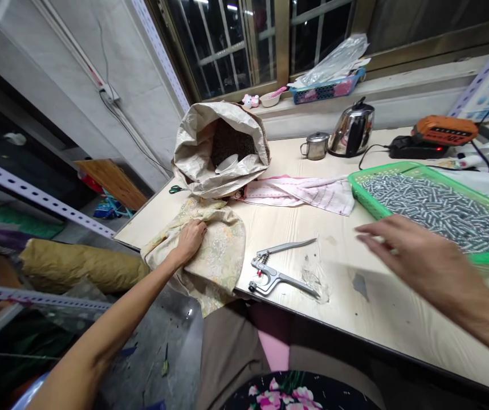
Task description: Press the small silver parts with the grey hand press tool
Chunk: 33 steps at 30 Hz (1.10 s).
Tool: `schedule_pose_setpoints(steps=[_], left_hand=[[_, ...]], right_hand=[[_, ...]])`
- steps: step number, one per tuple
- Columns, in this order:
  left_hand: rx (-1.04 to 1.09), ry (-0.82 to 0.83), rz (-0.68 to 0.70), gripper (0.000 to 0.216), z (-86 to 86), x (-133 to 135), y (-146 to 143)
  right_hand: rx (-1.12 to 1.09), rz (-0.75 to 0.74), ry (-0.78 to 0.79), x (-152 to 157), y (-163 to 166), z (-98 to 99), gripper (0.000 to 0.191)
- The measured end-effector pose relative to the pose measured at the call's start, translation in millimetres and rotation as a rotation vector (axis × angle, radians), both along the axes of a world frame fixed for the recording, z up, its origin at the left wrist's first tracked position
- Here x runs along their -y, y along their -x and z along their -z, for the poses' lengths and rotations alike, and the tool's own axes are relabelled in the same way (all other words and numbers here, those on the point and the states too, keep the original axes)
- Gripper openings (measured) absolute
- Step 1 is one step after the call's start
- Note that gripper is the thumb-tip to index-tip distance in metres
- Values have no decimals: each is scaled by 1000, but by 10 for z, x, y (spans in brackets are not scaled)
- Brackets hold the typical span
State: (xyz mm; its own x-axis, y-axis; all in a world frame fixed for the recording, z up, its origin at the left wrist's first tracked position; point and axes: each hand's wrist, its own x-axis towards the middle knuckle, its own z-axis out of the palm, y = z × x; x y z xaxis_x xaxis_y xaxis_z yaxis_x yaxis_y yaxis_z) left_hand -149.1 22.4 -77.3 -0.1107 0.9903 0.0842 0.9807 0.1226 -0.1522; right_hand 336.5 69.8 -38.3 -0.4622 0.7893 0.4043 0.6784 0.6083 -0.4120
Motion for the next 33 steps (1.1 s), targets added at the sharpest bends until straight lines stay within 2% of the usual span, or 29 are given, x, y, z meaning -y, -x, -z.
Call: schedule_pose_setpoints(steps=[1, 6, 9, 13, 15, 17, 21, 25, 28, 33], left_hand=[[-3, 15, 18, 26, -11, -13, -3], [-16, 82, 93, 26, -32, -57, -3], [-8, 88, 92, 26, -50, -95, -3], [73, 45, 64, 23, -149, -83, -130], [226, -13, 61, 21, -206, 0, -288], [470, -44, 62, 22, -235, 144, -504], [980, 98, 35, 29, -177, 496, -974], [1358, 179, -105, 30, -58, 687, -1304], [1488, 167, -204, 33, -13, 711, -1429], [1502, 182, -259, 32, 14, 705, -1502]], right_hand=[[9, -1, 17, 111, 175, 89, 22], [117, -229, 168, 510, 874, 387, 32], [235, -289, 175, 570, 1027, 503, 30], [291, -275, 132, 586, 1068, 629, 25], [297, -260, 97, 596, 1076, 666, 24], [306, -239, 18, 610, 1083, 686, 23], [293, -190, -203, 647, 1074, 686, 22], [281, -157, -383, 693, 1040, 623, 21], [286, -164, -450, 720, 1024, 562, 20], [267, -165, -471, 742, 1018, 531, 19]])
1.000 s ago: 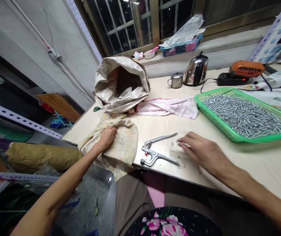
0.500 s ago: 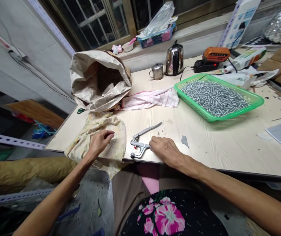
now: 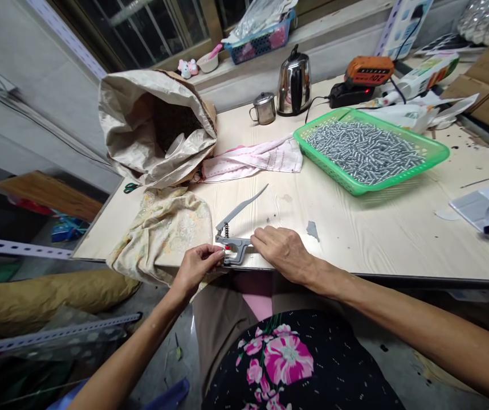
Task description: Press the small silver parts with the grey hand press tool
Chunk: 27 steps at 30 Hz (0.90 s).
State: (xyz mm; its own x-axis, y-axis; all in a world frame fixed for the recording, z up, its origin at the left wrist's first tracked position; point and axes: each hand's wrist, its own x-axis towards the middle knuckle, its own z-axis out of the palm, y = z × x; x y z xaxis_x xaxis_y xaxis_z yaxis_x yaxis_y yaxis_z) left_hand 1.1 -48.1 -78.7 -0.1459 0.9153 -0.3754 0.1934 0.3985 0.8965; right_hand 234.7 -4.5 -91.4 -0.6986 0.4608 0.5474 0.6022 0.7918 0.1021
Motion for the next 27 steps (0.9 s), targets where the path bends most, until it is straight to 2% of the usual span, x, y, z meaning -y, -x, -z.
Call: schedule_pose_setpoints(steps=[7, 13, 20, 27], left_hand=[[-44, 52, -9, 25, 36, -40, -29], [-103, 151, 31, 17, -46, -112, -74], [-200, 241, 268, 21, -98, -219, -2], [-192, 303, 272, 25, -84, -273, -2]], right_hand=[[-35, 10, -11, 11, -12, 24, 20], [-22, 19, 47, -24, -24, 97, 20], [5, 12, 219, -106, -4, 218, 21], [71, -12, 437, -214, -60, 87, 20]])
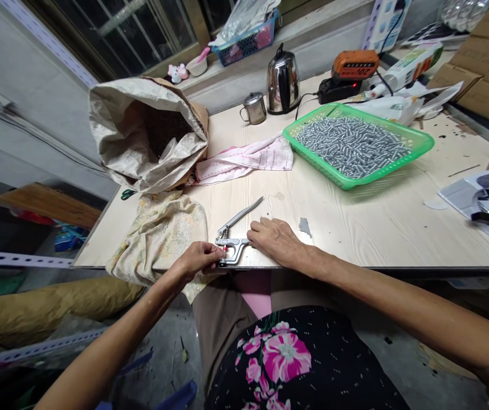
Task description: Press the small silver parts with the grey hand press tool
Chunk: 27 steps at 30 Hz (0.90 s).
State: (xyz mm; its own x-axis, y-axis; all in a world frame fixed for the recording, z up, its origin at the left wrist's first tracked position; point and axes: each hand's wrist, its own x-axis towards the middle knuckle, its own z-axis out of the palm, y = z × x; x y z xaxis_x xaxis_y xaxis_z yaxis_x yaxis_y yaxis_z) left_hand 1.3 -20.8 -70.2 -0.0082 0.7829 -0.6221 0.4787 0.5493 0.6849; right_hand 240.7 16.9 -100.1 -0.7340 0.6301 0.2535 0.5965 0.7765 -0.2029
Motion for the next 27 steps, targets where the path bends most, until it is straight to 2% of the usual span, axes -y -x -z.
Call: schedule_pose_setpoints(steps=[2, 6, 7, 9, 12, 18, 23, 25, 27], left_hand=[[5, 29, -6, 27, -6, -13, 3], [8, 74, 1, 27, -24, -40, 4], [4, 81, 2, 26, -27, -44, 2], [-3, 81, 4, 25, -30, -49, -3], [-9, 73, 10, 24, -30, -47, -8], [-13, 69, 25, 29, -16, -55, 7], [-29, 48, 67, 33, 7, -36, 44], [-170, -53, 125, 34, 7, 28, 30], [-387, -311, 177, 29, 3, 118, -23]], right_hand=[[-46, -24, 29, -87, -42, -52, 25], [18, -51, 51, -347, -73, -97, 85], [65, -62, 75, -412, -66, -95, 94], [136, -90, 117, -516, -41, -81, 99], [151, -102, 128, -579, -4, -61, 95], [142, -34, 64, -526, 26, -74, 86], [156, -51, 83, -485, 21, -91, 67], [130, -51, 110, -442, 6, -94, 55], [85, -46, 138, -385, -11, -90, 45]])
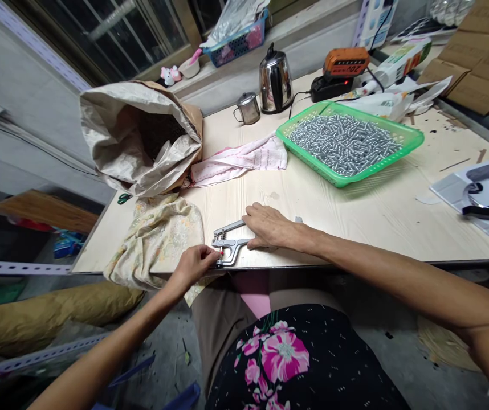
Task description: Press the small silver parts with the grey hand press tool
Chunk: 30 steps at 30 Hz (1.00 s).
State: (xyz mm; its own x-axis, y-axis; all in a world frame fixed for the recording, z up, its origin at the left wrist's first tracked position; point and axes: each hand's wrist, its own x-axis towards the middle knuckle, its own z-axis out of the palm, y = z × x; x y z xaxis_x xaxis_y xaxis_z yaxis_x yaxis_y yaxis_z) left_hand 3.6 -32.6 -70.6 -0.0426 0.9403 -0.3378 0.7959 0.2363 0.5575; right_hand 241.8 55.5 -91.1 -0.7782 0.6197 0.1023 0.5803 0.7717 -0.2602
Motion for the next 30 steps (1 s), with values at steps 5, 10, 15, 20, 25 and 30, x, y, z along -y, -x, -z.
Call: schedule_pose_setpoints(steps=[5, 10, 15, 20, 25, 30], left_hand=[[-202, -494, 384, 40, 31, 16, -237], [-139, -431, 697, 73, 107, -340, -315], [-179, -359, 725, 80, 71, -475, -299], [-322, -341, 797, 67, -31, -503, -376], [-359, -348, 753, 49, -40, -493, -389], [-350, -378, 677, 32, 38, -447, -419]], right_hand=[[-82, 0, 12, 97, -19, 41, 36], [-76, -28, 46, 86, -79, 17, 46], [32, 47, 87, 138, -223, -123, 61], [57, 52, 13, 295, -203, -169, 34], [68, 109, -73, 451, -87, -78, 17], [18, 152, -25, 485, -59, -43, 15]])
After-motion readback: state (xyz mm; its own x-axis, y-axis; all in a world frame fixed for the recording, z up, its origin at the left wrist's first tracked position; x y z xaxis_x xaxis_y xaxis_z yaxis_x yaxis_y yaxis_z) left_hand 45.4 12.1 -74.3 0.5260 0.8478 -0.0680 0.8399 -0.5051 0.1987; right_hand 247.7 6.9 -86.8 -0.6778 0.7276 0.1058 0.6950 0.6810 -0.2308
